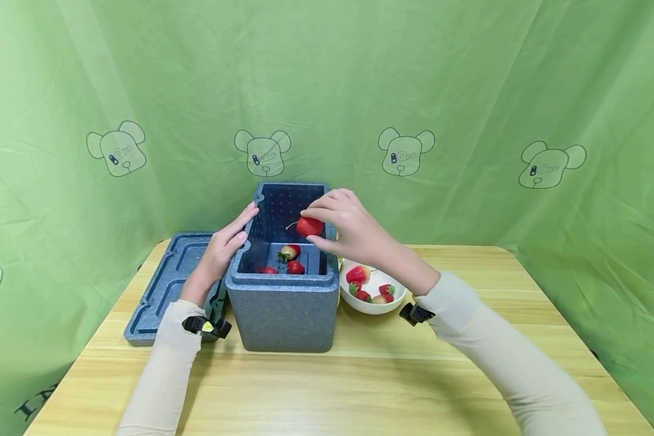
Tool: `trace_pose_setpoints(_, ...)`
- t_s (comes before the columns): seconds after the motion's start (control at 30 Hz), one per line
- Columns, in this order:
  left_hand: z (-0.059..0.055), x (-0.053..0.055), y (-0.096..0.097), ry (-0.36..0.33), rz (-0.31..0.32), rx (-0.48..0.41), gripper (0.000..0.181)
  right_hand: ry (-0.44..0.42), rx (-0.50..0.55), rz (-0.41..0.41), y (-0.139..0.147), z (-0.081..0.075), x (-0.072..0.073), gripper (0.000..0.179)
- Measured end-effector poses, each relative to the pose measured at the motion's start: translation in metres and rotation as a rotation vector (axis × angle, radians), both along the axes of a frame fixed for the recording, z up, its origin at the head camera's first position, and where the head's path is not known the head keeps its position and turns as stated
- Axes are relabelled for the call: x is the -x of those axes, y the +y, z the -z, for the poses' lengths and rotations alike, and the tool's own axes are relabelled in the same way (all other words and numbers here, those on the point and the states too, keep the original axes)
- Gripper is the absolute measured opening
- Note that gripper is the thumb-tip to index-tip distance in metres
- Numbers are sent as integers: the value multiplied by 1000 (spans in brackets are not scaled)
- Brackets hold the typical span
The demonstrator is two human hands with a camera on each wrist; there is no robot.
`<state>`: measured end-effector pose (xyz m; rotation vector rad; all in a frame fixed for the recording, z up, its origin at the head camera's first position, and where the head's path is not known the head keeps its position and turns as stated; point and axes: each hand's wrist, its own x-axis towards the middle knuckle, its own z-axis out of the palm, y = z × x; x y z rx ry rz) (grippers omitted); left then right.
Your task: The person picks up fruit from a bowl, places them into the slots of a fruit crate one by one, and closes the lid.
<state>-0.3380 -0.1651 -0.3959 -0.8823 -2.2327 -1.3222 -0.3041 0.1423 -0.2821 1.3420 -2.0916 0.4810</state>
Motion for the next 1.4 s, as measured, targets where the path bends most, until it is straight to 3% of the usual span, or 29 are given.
trace_pose_setpoints(0.77,-1,0,0,-3,-7,-1,53,26,-268,24,-23,2,19,35)
trace_pose_setpoints(1.4,1,1,0,9,-3,-8,53,31,-380,38,-28,-5,27,37)
